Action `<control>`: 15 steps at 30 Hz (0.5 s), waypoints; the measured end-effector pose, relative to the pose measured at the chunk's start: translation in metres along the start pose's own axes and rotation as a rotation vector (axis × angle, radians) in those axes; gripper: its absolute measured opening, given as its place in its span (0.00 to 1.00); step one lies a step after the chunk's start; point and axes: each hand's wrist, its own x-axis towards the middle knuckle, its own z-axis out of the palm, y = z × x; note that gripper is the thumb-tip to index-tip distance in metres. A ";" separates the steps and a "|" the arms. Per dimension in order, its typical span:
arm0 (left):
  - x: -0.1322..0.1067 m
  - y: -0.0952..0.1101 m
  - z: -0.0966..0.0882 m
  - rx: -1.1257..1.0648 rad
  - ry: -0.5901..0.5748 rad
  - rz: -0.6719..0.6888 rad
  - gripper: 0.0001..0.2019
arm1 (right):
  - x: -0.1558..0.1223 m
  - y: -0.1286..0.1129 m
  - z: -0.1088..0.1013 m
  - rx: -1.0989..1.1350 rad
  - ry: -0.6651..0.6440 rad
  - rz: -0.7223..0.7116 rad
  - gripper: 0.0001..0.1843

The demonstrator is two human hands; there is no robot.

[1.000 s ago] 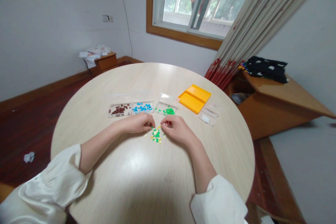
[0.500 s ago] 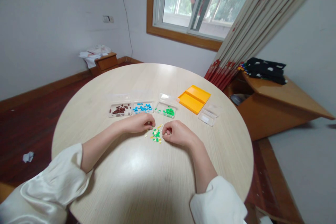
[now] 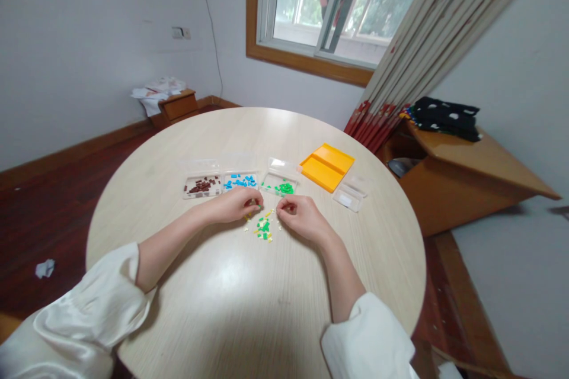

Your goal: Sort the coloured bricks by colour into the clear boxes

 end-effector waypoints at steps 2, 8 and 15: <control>0.000 0.000 0.000 -0.001 0.006 -0.001 0.07 | 0.002 0.000 0.002 0.034 0.048 -0.003 0.08; 0.000 0.000 0.001 -0.004 0.003 0.002 0.07 | 0.005 0.005 0.006 0.032 0.103 -0.049 0.09; 0.000 0.003 -0.003 -0.009 -0.008 -0.025 0.07 | 0.008 0.010 0.011 0.058 0.108 -0.065 0.07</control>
